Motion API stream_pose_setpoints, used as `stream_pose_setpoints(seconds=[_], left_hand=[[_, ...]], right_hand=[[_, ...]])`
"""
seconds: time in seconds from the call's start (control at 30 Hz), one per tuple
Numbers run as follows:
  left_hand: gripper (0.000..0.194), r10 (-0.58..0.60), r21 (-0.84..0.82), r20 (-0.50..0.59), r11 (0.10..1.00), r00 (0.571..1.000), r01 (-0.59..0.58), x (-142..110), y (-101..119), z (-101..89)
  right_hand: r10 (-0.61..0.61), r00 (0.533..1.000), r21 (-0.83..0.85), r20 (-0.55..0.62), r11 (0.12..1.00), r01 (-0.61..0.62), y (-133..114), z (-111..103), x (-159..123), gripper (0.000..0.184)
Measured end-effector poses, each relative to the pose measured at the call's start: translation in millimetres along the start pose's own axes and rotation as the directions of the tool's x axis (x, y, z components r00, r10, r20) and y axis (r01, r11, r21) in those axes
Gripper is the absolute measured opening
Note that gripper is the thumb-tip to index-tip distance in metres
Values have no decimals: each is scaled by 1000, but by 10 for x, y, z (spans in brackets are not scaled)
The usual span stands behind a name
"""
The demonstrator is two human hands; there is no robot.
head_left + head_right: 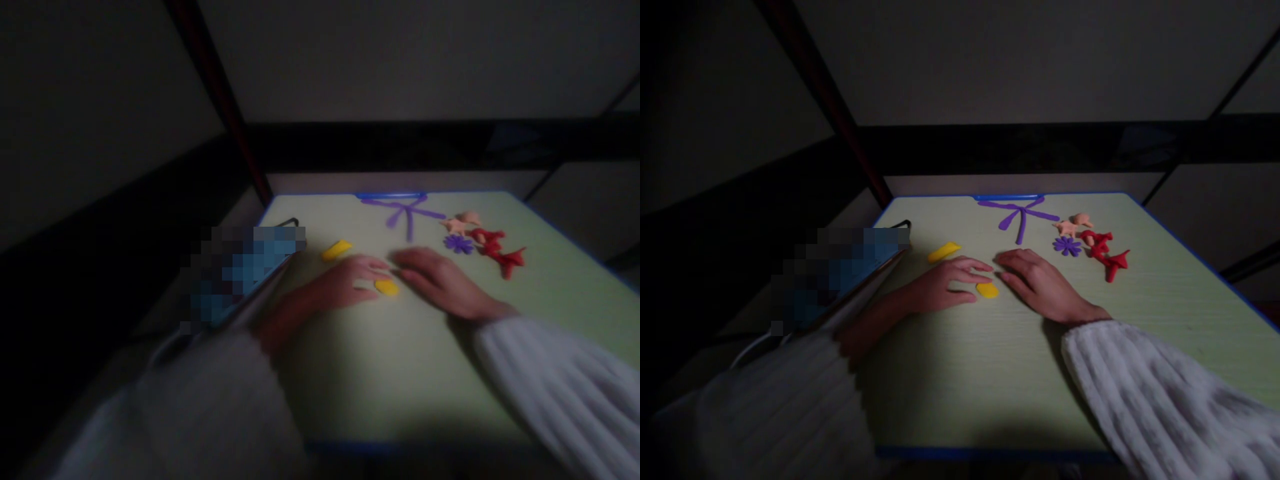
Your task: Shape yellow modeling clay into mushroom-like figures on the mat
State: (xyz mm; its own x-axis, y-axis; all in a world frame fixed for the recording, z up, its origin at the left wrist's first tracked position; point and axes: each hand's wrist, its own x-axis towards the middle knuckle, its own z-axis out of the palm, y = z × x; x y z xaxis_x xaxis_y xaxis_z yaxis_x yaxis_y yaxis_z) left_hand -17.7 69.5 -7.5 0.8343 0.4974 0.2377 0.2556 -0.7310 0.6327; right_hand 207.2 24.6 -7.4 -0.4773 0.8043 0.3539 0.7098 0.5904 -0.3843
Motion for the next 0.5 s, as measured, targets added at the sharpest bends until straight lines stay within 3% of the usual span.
stream_pose_setpoints(seconds=[0.07,0.13,0.3,0.4,0.5], left_hand=[[45,1,1,-16,1000,1000,-1,-57,-1,-41],[46,-16,-34,-127,999,992,12,-85,-3,-66],[13,-141,-181,-434,981,890,67,-51,2,-65],[12,-190,-189,-494,976,849,108,-21,-18,-50],[13,-226,-211,-493,968,840,136,-5,-51,-37]], right_hand=[[-12,1000,0,26,1000,12,-48,-35,-6,43],[-77,994,1,82,997,77,-120,-49,-25,51],[-229,937,-35,265,968,247,-291,92,-135,81],[-207,927,-92,314,965,247,-328,211,-186,89],[-173,929,-96,327,972,215,-334,247,-192,85]])
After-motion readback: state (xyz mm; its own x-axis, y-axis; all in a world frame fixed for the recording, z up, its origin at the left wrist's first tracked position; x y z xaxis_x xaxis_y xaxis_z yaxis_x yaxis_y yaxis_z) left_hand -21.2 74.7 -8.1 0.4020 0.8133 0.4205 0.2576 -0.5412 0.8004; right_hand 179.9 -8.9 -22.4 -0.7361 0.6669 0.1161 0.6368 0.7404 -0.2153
